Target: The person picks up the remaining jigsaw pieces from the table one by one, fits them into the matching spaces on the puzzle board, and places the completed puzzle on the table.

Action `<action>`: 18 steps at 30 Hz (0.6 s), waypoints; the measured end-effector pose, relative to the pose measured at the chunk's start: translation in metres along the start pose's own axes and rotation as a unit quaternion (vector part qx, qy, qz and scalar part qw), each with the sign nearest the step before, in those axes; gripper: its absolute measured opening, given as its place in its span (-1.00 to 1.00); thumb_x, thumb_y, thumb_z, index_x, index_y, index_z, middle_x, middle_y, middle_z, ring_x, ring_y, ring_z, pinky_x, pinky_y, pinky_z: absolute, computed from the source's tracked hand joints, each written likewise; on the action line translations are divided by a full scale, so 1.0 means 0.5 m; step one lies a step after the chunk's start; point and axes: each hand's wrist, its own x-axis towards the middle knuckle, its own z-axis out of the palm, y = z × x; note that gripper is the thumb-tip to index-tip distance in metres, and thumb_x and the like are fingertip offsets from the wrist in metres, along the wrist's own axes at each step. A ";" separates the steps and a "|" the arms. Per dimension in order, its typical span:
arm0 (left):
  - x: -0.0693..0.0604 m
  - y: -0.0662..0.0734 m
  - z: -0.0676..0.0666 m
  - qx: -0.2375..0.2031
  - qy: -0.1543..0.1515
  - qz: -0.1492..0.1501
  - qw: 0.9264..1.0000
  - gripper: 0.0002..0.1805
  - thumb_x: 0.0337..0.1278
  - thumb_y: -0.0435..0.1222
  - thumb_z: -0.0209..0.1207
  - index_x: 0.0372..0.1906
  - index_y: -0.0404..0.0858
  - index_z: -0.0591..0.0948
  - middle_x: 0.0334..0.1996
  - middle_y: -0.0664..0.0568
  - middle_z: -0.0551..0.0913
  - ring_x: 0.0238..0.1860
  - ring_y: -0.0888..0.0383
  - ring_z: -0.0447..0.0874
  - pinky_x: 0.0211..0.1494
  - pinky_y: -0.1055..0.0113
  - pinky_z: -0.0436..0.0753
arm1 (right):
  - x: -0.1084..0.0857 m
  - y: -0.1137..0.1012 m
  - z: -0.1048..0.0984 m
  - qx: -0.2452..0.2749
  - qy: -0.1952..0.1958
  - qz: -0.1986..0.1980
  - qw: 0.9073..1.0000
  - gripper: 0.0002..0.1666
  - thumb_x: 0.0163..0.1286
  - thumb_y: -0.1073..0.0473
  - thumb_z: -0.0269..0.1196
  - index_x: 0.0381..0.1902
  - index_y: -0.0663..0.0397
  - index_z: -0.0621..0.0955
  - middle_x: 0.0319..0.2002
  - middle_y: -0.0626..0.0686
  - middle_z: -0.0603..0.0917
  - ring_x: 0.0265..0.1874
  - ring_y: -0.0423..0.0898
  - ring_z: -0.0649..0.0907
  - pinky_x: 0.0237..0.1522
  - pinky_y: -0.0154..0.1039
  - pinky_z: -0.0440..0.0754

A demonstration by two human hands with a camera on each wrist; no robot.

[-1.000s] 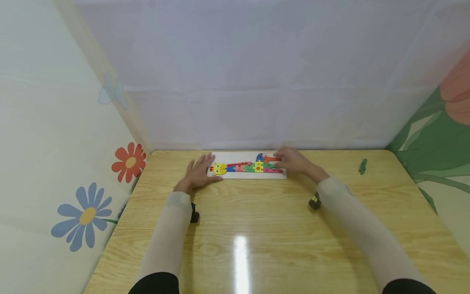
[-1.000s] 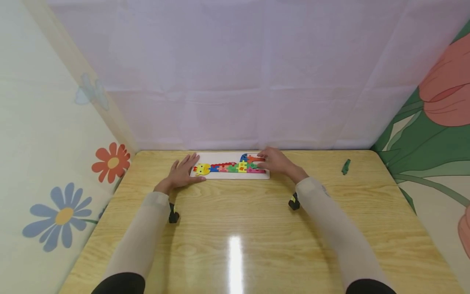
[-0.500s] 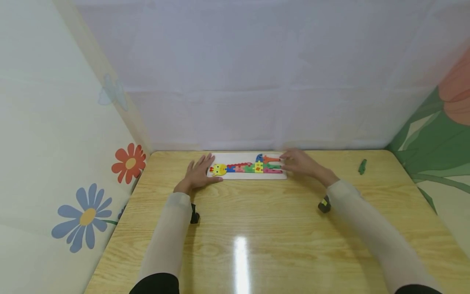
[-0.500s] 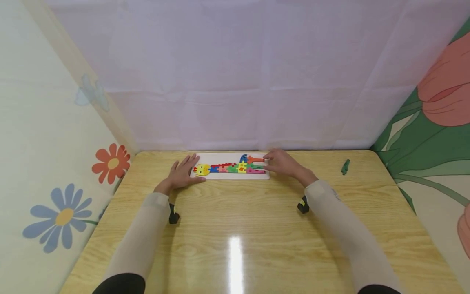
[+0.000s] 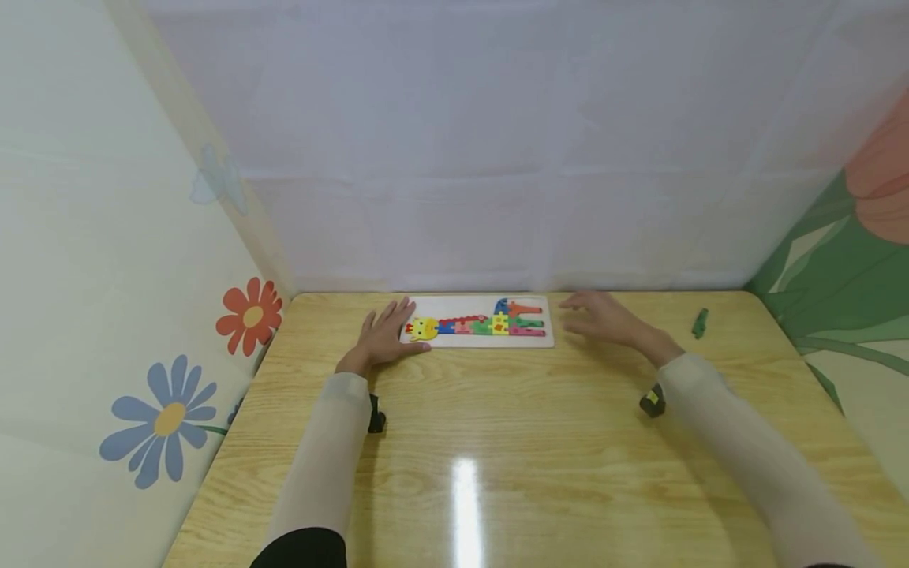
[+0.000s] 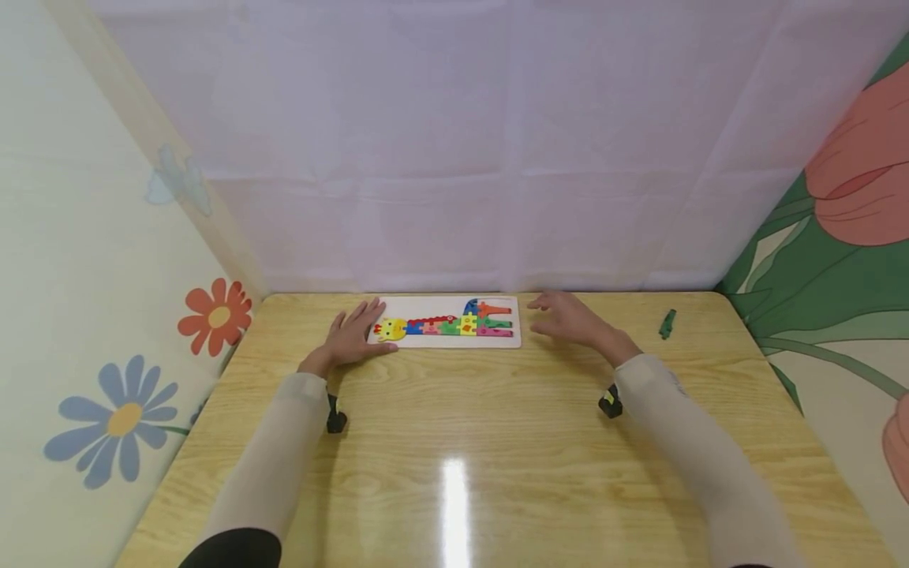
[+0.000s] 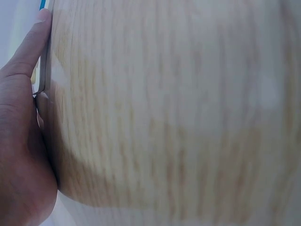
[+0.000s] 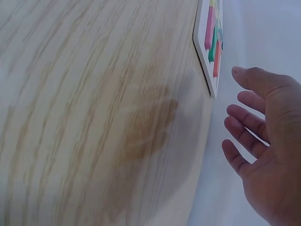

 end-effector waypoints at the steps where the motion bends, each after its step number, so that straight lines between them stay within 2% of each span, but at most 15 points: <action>1: 0.000 0.000 0.000 0.000 0.000 0.001 1.000 0.24 0.25 0.37 0.24 0.76 -0.11 -0.11 0.76 -0.01 -0.24 0.74 -0.09 -0.38 0.65 -0.24 -0.47 | -0.004 0.003 -0.002 -0.002 0.001 -0.002 1.000 -0.47 0.42 0.17 0.44 0.25 0.36 0.65 0.18 0.34 0.69 0.15 0.28 0.66 0.26 0.27 0.58; 11: -0.002 -0.005 0.002 0.001 0.004 0.005 1.000 0.24 0.24 0.38 0.24 0.76 -0.10 -0.10 0.76 0.00 -0.23 0.74 -0.09 -0.36 0.66 -0.23 -0.46 | -0.045 0.021 -0.026 -0.024 0.000 -0.027 0.999 -0.48 0.45 0.22 0.41 0.26 0.41 0.63 0.23 0.39 0.66 0.26 0.37 0.61 0.37 0.32 0.47; 14: -0.002 -0.003 0.001 0.001 0.004 0.005 1.000 0.24 0.24 0.38 0.24 0.76 -0.10 -0.10 0.76 0.00 -0.23 0.74 -0.09 -0.36 0.66 -0.23 -0.45 | -0.057 0.025 -0.035 -0.026 -0.002 -0.024 0.999 -0.48 0.45 0.21 0.41 0.26 0.40 0.63 0.24 0.39 0.65 0.28 0.38 0.59 0.38 0.34 0.45; 18: -0.003 -0.001 -0.002 -0.003 0.004 0.006 1.000 0.24 0.24 0.37 0.25 0.76 -0.11 -0.10 0.76 -0.02 -0.23 0.74 -0.11 -0.36 0.65 -0.25 -0.46 | -0.074 0.035 -0.049 -0.029 0.004 -0.039 0.999 -0.48 0.42 0.23 0.43 0.24 0.41 0.65 0.22 0.40 0.66 0.26 0.40 0.60 0.35 0.36 0.46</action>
